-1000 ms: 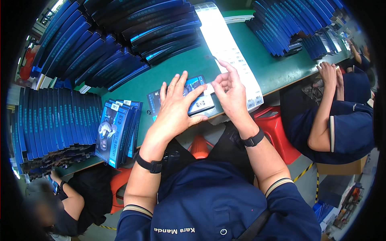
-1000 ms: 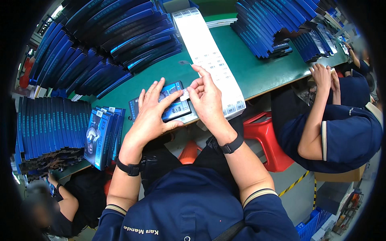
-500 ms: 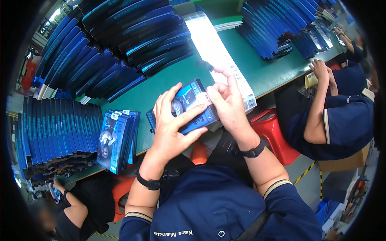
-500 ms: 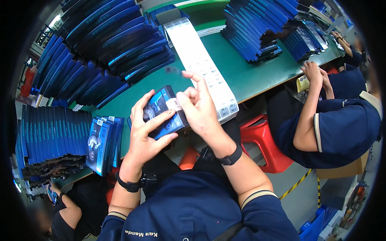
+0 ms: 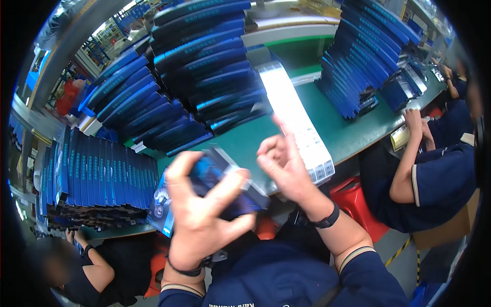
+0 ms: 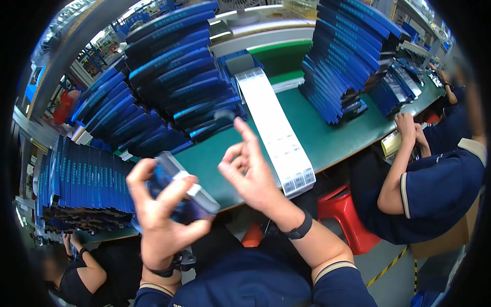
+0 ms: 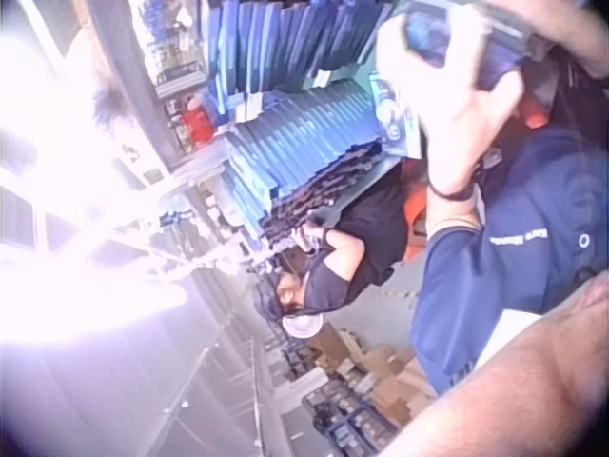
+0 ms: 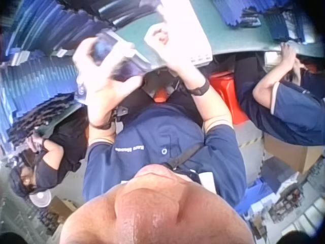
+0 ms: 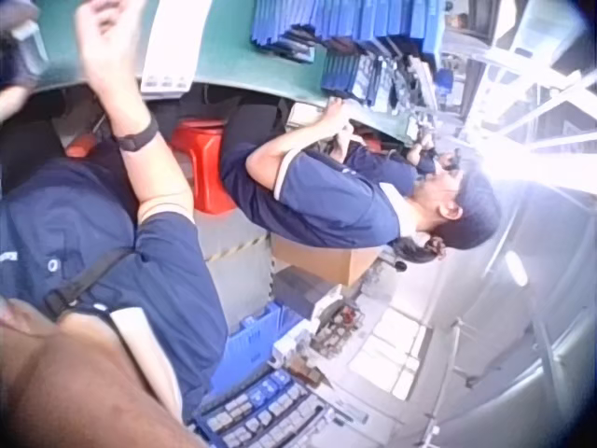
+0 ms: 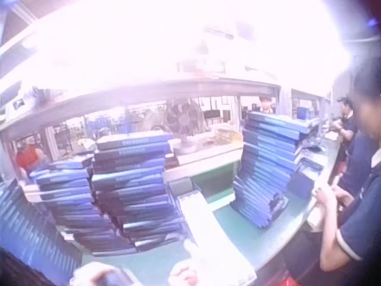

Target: Apply adhesive security labels to product boxes and stack them into neat bundles on an assembly line shelf.

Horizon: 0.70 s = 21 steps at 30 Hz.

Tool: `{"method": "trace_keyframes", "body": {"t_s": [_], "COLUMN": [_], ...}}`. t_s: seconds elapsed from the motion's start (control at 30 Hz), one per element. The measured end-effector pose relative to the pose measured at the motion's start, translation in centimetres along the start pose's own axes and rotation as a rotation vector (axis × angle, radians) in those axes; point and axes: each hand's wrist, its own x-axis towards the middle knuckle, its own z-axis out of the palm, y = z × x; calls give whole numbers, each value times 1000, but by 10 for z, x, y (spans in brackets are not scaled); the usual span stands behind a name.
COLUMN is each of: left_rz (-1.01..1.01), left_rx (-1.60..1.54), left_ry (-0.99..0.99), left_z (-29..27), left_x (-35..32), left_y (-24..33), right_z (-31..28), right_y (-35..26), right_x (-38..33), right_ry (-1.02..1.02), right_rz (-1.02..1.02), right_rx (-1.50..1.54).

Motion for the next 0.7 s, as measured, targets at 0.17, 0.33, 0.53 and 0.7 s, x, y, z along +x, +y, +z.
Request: {"method": "trace_keyframes", "body": {"t_s": [0.17, 0.33, 0.53, 0.7], "left_rz": [-312, -440, -315, -365], "left_rx": [372, 402, 358, 252], "left_ry": [-153, -499, -359, -552], "left_z": [-40, -31, -20, -8], "left_x": [-13, -66, -50, -63], "left_y": [-43, -96, -71, -80], "right_z": [-27, -33, -39, -17], "right_y": [-63, -107, -119, -134], "right_x": [58, 106, 217, 260], "right_ry": [195, 222, 294, 271], "right_rz": [-309, -542, -139, 109], "right_rx": [-54, -261, -216, -297]}}
